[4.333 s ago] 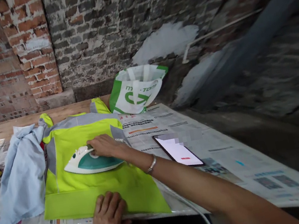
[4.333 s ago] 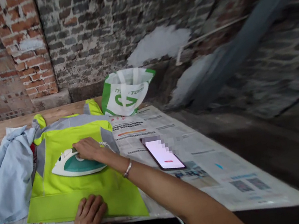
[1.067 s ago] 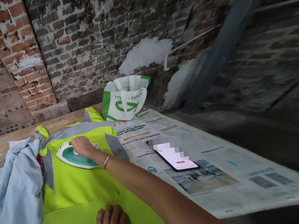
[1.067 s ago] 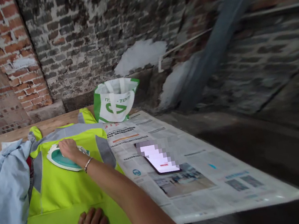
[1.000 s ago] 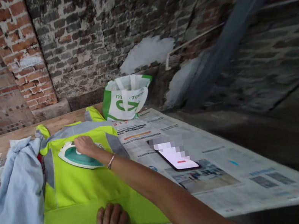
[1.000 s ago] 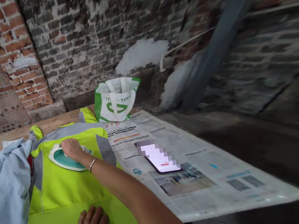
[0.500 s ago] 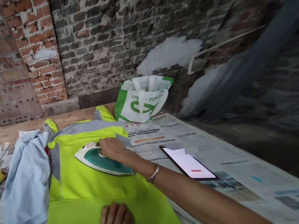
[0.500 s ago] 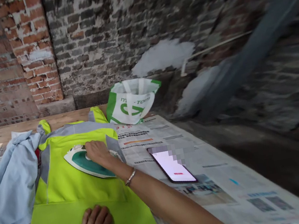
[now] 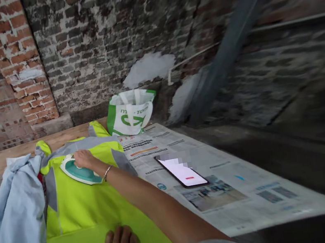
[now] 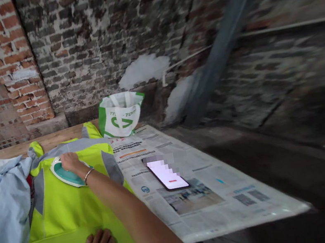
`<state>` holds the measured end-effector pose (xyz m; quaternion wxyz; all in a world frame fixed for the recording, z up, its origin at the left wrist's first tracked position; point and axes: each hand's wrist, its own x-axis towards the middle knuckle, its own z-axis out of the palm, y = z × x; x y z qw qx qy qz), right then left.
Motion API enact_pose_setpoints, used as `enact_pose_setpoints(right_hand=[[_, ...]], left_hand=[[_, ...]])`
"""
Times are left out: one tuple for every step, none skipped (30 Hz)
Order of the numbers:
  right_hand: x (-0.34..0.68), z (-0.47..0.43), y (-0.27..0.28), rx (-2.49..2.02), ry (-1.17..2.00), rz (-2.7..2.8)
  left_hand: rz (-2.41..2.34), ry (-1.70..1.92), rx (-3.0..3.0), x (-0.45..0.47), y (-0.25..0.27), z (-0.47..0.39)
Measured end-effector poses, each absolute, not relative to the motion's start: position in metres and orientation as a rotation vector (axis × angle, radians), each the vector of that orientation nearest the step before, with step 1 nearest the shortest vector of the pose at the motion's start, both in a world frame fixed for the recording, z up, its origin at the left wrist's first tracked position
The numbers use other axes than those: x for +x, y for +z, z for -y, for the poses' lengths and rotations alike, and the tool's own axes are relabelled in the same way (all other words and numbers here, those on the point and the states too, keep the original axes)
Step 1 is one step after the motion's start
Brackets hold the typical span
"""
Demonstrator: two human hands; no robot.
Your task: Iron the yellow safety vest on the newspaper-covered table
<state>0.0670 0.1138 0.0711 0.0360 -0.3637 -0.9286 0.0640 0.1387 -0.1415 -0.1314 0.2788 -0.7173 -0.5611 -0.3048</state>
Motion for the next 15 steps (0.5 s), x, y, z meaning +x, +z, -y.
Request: enact_pose_setpoints(right_hand=[[0.072,-0.111,0.071,-1.109,0.204,2.874],[0.08,-0.108,0.071,-1.1,0.21,2.896],[0.088,-0.105,0.07,-1.086,0.223,2.928],[0.098,-0.101,0.07,-1.062,0.249,2.974],[0.109,-0.098,0.069,-1.026,0.293,3.031],[0.12,-0.094,0.068,-0.979,0.353,3.092],[0.131,-0.091,0.067,-0.927,0.428,3.147],[0.142,-0.089,0.067,-0.878,0.51,3.184],[0.152,-0.088,0.066,-0.839,0.593,3.198],[0.161,-0.088,0.065,-0.813,0.671,3.187],[0.168,-0.089,0.064,-0.794,0.76,3.166],[0.174,-0.091,0.063,-0.779,0.867,3.133],[0.179,-0.094,0.061,-0.763,0.988,3.09],[0.183,-0.097,0.059,-0.747,1.101,3.034],[0.185,-0.1,0.058,-0.73,1.178,2.981]], left_hand=[[1.488,-0.779,-1.943,0.137,-0.129,0.142],[1.476,-0.747,-1.962,0.135,-0.127,0.142],[1.472,-0.729,-1.976,0.134,-0.126,0.143],[1.474,-0.726,-1.983,0.133,-0.125,0.143],[1.482,-0.729,-1.988,0.133,-0.124,0.144],[1.49,-0.734,-1.99,0.134,-0.124,0.144],[1.494,-0.737,-1.989,0.134,-0.125,0.145],[1.493,-0.74,-1.984,0.135,-0.125,0.145],[1.487,-0.74,-1.975,0.135,-0.125,0.145],[1.48,-0.737,-1.966,0.136,-0.126,0.144],[1.472,-0.734,-1.957,0.136,-0.126,0.144],[1.465,-0.729,-1.95,0.136,-0.125,0.144],[1.462,-0.723,-1.946,0.136,-0.125,0.144],[1.463,-0.718,-1.941,0.136,-0.124,0.144],[1.465,-0.713,-1.938,0.136,-0.124,0.143]])
